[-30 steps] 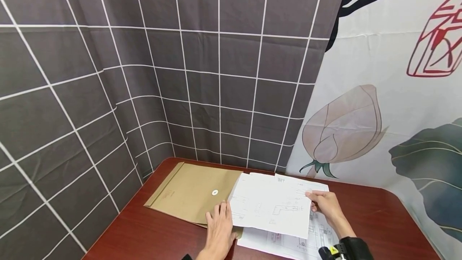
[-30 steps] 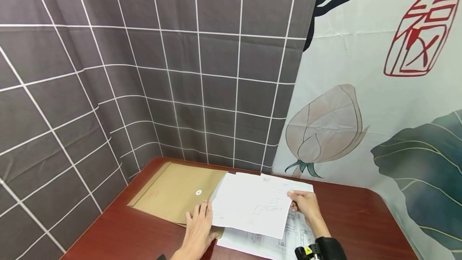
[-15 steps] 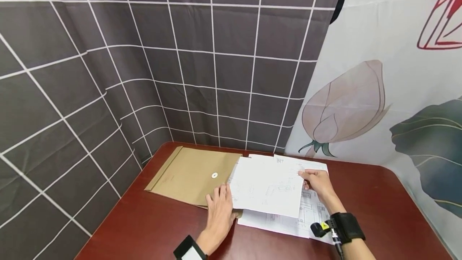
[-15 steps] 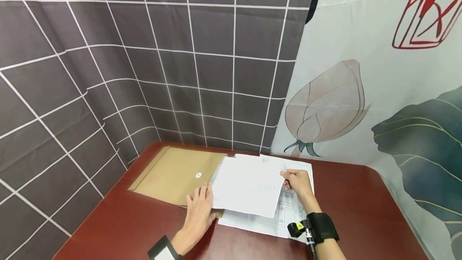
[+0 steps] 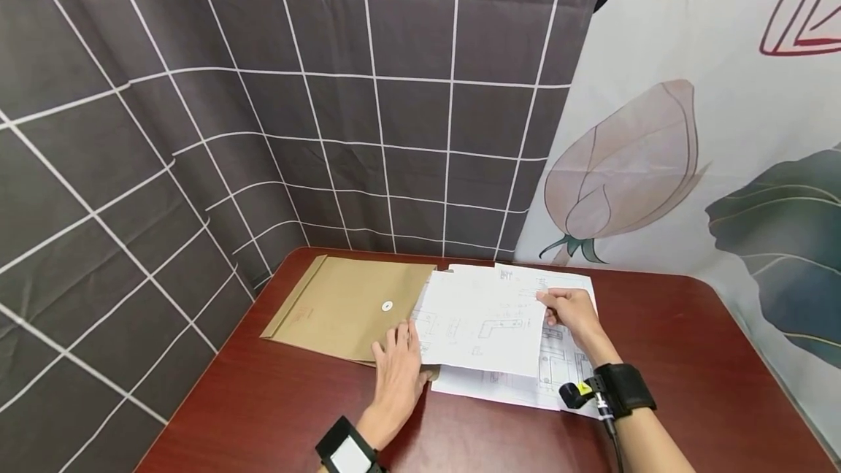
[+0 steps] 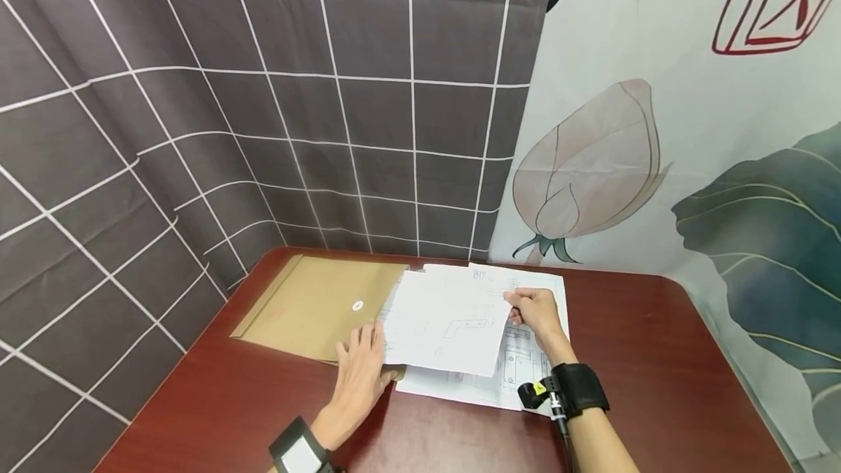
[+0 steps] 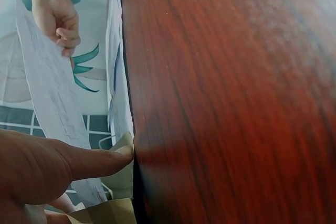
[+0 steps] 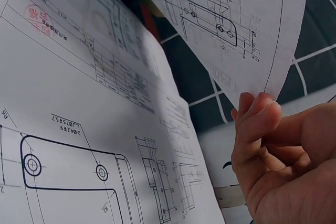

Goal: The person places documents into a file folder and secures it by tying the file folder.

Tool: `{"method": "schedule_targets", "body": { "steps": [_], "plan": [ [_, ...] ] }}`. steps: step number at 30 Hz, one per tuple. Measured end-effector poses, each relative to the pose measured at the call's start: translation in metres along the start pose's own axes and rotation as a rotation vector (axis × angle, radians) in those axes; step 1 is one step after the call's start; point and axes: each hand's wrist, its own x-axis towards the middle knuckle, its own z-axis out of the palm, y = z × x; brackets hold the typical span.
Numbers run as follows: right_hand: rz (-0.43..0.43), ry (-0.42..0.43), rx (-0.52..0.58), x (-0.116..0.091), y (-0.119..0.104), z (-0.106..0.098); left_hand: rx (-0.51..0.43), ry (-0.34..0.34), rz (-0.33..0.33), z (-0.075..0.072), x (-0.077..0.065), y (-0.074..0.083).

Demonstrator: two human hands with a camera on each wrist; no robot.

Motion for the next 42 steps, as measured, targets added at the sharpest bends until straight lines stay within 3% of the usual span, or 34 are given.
{"method": "schedule_targets", "body": {
  "steps": [16, 25, 42],
  "plan": [
    [0.015, -0.004, 0.001, 0.006, -0.007, 0.013, -0.024, -0.017, -0.023, 0.001, -0.004, 0.001],
    [-0.007, 0.001, 0.01, 0.011, -0.011, 0.016, -0.001, 0.026, -0.001, 0.001, 0.002, 0.0],
    [0.014, 0.014, 0.021, 0.014, -0.012, 0.022, -0.02, -0.022, -0.008, -0.001, 0.002, 0.0]
  ]
}}
